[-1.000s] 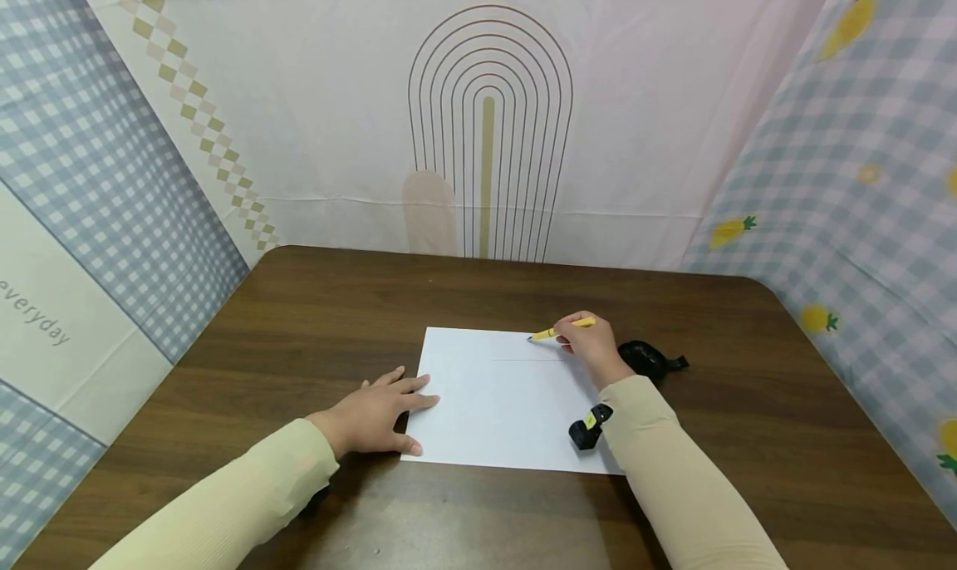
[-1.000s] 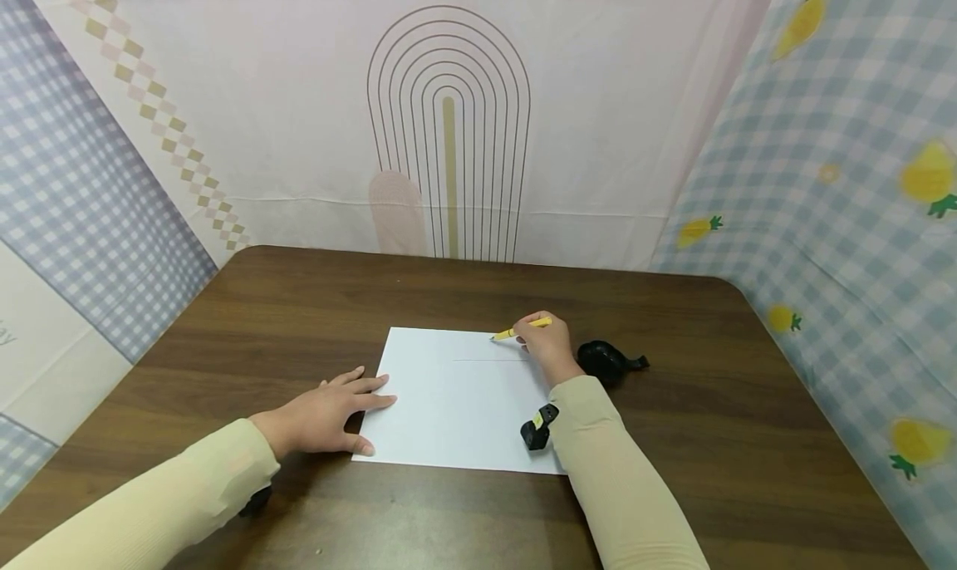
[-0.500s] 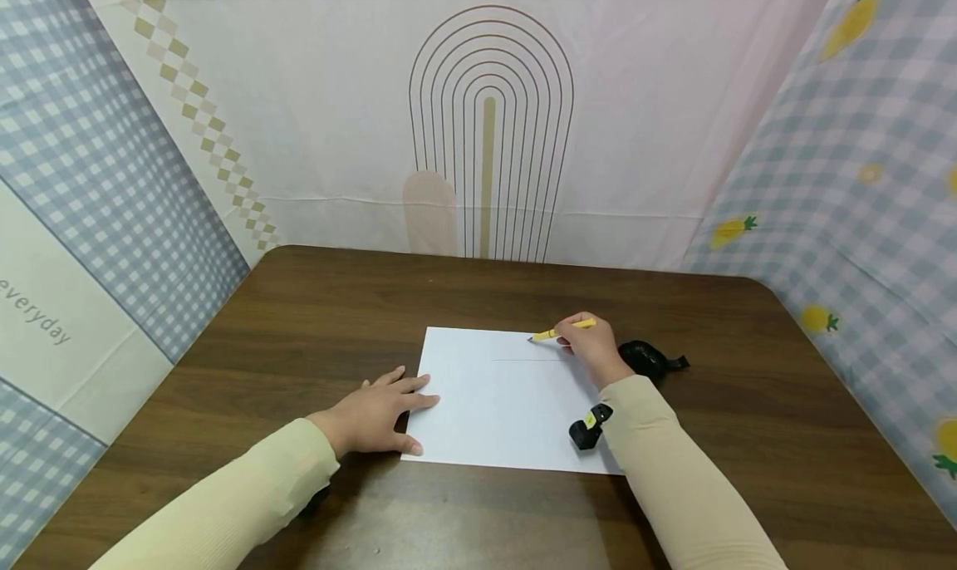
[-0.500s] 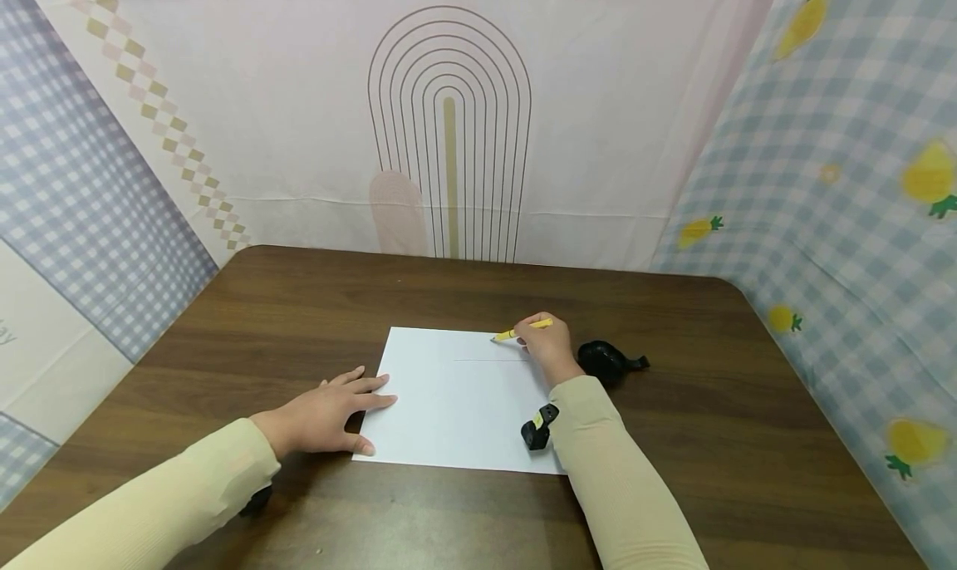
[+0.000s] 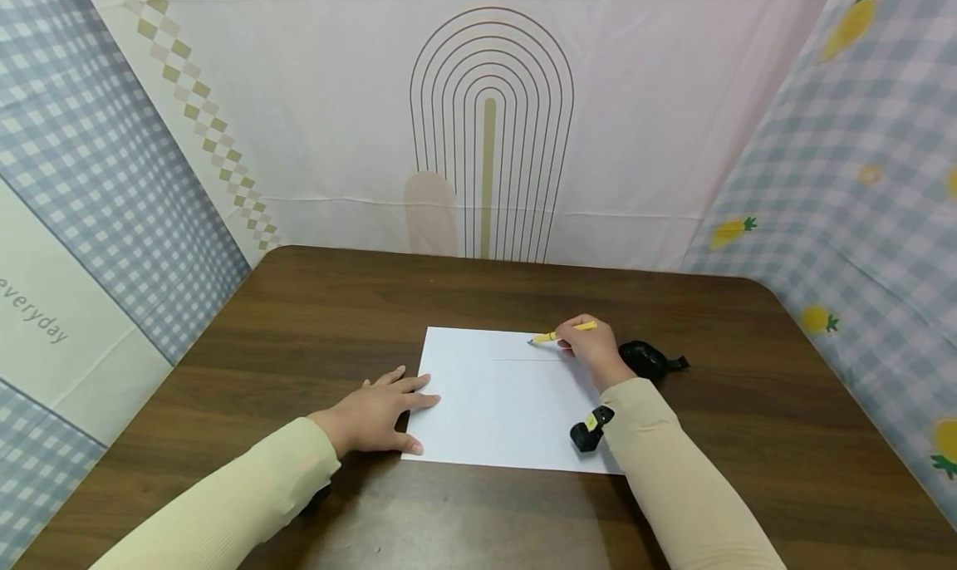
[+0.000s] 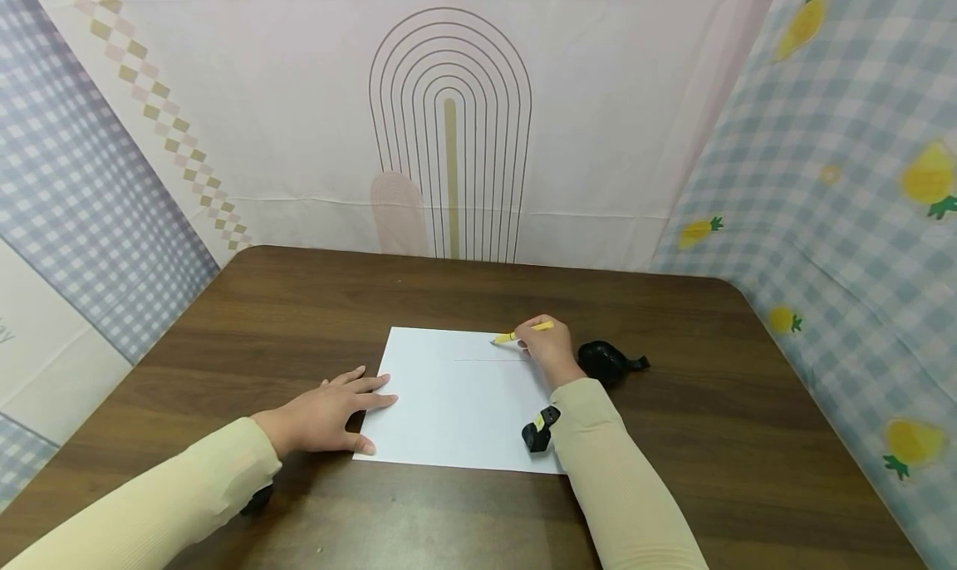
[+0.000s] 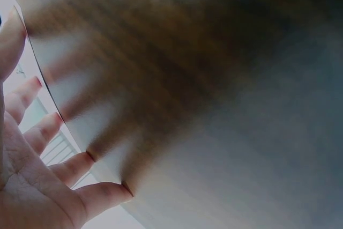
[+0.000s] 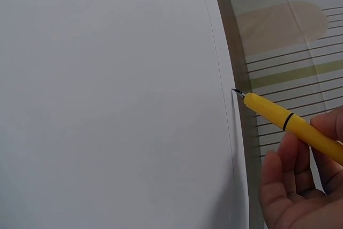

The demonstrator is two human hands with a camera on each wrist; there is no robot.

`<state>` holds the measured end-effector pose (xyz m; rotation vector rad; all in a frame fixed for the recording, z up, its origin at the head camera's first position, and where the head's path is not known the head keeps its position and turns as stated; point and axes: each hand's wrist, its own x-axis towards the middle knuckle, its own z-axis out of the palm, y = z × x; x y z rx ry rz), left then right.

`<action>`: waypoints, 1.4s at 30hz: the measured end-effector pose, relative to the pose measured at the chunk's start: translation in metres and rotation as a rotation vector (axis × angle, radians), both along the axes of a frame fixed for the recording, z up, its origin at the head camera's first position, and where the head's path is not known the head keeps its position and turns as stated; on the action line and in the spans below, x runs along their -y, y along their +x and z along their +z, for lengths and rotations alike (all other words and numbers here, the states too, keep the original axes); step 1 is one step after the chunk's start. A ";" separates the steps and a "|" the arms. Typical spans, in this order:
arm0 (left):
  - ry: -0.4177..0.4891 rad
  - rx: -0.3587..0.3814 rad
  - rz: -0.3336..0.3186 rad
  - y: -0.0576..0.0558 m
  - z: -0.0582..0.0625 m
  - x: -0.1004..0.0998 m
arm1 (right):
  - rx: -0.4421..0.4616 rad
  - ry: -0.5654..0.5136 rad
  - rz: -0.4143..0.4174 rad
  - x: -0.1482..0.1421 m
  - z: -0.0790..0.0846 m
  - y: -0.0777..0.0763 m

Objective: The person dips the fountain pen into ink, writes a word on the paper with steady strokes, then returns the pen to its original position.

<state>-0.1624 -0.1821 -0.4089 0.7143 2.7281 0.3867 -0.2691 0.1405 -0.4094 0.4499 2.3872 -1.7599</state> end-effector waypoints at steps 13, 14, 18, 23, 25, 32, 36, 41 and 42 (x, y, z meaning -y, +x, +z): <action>0.010 -0.002 -0.009 0.001 0.003 0.001 | 0.007 0.005 -0.009 -0.001 -0.002 0.004; 0.012 -0.001 -0.010 0.001 0.003 0.001 | 0.010 0.006 -0.008 -0.001 -0.002 0.005; 0.018 -0.002 -0.013 0.002 0.003 0.001 | 0.013 0.004 -0.006 0.000 -0.001 0.007; 0.016 -0.003 -0.014 0.001 0.002 0.002 | 0.009 0.001 0.001 0.000 0.000 0.009; 0.014 -0.002 -0.014 0.001 0.002 0.002 | 0.009 0.001 0.002 0.000 0.000 0.010; 0.006 -0.002 -0.011 0.000 0.002 0.001 | 0.022 0.017 0.000 0.000 0.001 0.011; 0.004 0.000 -0.007 0.000 0.001 0.001 | 0.033 0.029 0.002 0.000 0.002 0.012; 0.005 0.006 -0.001 0.000 0.000 0.001 | 0.035 0.032 0.017 -0.002 0.001 0.015; 0.005 0.006 0.000 0.000 0.000 0.001 | 0.035 0.031 0.017 -0.002 0.001 0.015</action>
